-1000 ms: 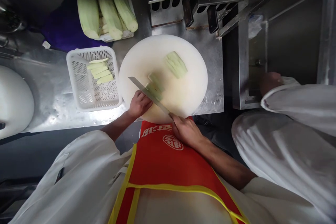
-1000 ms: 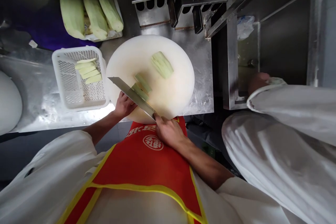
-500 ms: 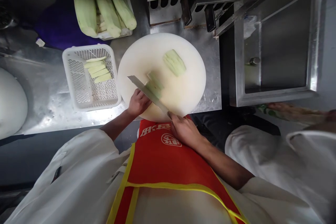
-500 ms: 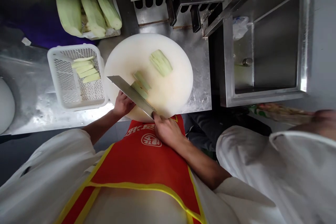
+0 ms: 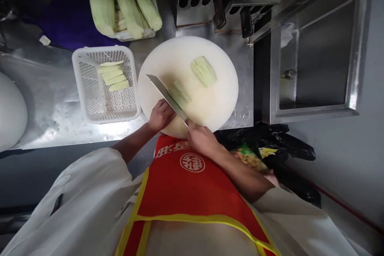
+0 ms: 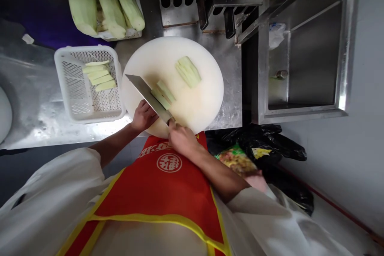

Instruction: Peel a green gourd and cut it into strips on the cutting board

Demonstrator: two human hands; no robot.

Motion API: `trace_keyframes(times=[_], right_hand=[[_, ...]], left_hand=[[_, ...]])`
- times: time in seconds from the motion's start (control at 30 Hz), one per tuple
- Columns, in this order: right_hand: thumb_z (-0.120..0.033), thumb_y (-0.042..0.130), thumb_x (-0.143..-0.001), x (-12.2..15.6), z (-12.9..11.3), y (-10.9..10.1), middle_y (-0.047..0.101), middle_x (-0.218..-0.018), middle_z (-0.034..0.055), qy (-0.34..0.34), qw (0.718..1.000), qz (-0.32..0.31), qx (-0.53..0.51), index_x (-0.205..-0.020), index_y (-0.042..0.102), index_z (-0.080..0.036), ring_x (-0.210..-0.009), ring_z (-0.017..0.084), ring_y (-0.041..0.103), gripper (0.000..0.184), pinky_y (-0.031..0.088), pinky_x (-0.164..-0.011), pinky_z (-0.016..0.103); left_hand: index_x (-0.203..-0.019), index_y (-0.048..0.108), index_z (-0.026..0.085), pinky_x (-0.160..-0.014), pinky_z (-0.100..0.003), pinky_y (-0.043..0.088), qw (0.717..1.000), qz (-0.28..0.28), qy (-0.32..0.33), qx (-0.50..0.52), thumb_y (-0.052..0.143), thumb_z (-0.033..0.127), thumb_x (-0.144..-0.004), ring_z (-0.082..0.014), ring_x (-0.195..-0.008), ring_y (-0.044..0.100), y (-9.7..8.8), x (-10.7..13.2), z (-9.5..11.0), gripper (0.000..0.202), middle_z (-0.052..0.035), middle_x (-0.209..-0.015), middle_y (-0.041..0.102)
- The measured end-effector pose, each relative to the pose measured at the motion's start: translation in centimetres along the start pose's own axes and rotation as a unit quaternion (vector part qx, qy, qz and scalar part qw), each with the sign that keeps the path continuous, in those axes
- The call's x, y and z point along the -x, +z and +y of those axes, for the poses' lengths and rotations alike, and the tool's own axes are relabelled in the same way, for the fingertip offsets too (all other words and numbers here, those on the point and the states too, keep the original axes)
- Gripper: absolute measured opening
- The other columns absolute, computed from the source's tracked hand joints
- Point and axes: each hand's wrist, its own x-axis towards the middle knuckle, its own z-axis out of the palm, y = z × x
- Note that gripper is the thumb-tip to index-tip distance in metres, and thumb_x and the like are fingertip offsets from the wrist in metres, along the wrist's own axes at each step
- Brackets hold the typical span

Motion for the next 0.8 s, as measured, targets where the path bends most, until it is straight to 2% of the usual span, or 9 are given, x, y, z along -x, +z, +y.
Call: trace_keyframes(times=[0.1,0.23,0.3,0.4,0.5,0.57,0.63,0.73,0.8], right_hand=[[-0.018,0.042,-0.096,-1.5,0.8,-0.9,0.076,-0.111,0.0175,-0.026,0.998,0.042,-0.028,-0.139,0.052,-0.011,-0.096,0.025,0.072,0.045,0.048,-0.082,0.030],[-0.024,0.044,-0.095,-1.6,4.0,-1.9,0.076,-0.095,0.0111,-0.028,0.991,0.107,-0.077,-0.109,0.066,-0.015,-0.084,0.022,0.070,0.028,0.046,-0.074,0.028],[-0.026,0.045,-0.093,-1.3,5.5,-2.1,0.074,-0.084,0.0074,-0.002,0.982,0.153,-0.111,-0.100,0.066,-0.017,-0.075,0.021,0.068,0.024,0.045,-0.069,0.027],[-0.030,0.048,-0.091,-0.6,6.8,-2.1,0.067,-0.065,0.0006,0.021,0.959,0.209,-0.188,-0.097,0.065,-0.019,-0.062,0.019,0.063,0.021,0.044,-0.062,0.026],[-0.033,0.051,-0.091,0.5,7.7,-1.9,0.059,-0.056,-0.0032,0.004,0.937,0.232,-0.263,-0.093,0.062,-0.021,-0.054,0.017,0.058,0.016,0.043,-0.057,0.026],[-0.036,0.053,-0.092,1.4,8.4,-1.5,0.059,-0.056,-0.0036,-0.013,0.924,0.235,-0.302,-0.090,0.061,-0.022,-0.052,0.016,0.057,0.016,0.044,-0.055,0.026],[-0.040,0.054,-0.093,2.4,9.2,-0.9,0.062,-0.062,-0.0018,-0.024,0.910,0.248,-0.331,-0.088,0.060,-0.022,-0.057,0.017,0.060,0.020,0.046,-0.056,0.026],[-0.046,0.057,-0.091,3.7,10.5,0.4,0.068,-0.076,0.0021,0.012,0.895,0.296,-0.332,-0.089,0.059,-0.022,-0.067,0.019,0.065,0.025,0.048,-0.057,0.027],[-0.048,0.058,-0.089,4.3,11.2,1.5,0.066,-0.071,0.0006,0.073,0.889,0.318,-0.321,-0.088,0.056,-0.023,-0.058,0.018,0.061,0.025,0.045,-0.053,0.027]], left_hand=[[-0.093,0.071,0.021,-0.096,-0.049,0.050,1.000,0.014,-0.018,-0.007,0.069,0.038,-0.093,-0.0305,-0.112,0.058,0.2,0.2,0.4,0.017,-0.0124,-0.107,0.067],[-0.116,0.068,0.021,-0.109,-0.060,0.041,0.996,0.020,-0.065,-0.051,0.084,0.049,-0.077,-0.0428,-0.136,0.044,1.1,-0.1,1.9,0.051,-0.0184,-0.144,0.053],[-0.123,0.065,0.019,-0.110,-0.061,0.040,0.994,-0.002,-0.087,-0.068,0.087,0.049,-0.073,-0.0457,-0.138,0.042,1.6,-1.0,2.7,0.062,-0.0203,-0.151,0.047],[-0.128,0.064,0.018,-0.109,-0.059,0.042,0.986,-0.066,-0.127,-0.084,0.082,0.042,-0.080,-0.0449,-0.136,0.044,1.3,-3.2,3.1,0.057,-0.0200,-0.154,0.046],[-0.126,0.066,0.019,-0.108,-0.053,0.045,0.975,-0.155,-0.140,-0.072,0.066,0.031,-0.091,-0.0379,-0.130,0.050,-0.7,-5.4,2.2,0.036,-0.0168,-0.147,0.053],[-0.120,0.069,0.020,-0.103,-0.048,0.048,0.970,-0.204,-0.132,-0.035,0.061,0.026,-0.093,-0.0326,-0.119,0.058,-2.5,-6.3,1.5,0.028,-0.0149,-0.132,0.063],[-0.112,0.070,0.020,-0.092,-0.042,0.052,0.958,-0.243,-0.145,0.035,0.063,0.032,-0.093,-0.0271,-0.101,0.065,-3.8,-6.6,1.0,0.023,-0.0109,-0.112,0.071],[-0.099,0.071,0.022,-0.068,-0.032,0.051,0.911,-0.315,-0.207,0.164,0.066,0.044,-0.092,-0.0188,-0.073,0.065,-4.4,-6.4,1.1,0.024,-0.0039,-0.088,0.072],[-0.086,0.070,0.021,-0.062,-0.030,0.048,0.898,-0.323,-0.239,0.178,0.064,0.039,-0.092,-0.0165,-0.066,0.063,-3.9,-6.1,1.6,0.020,-0.0030,-0.080,0.070]])
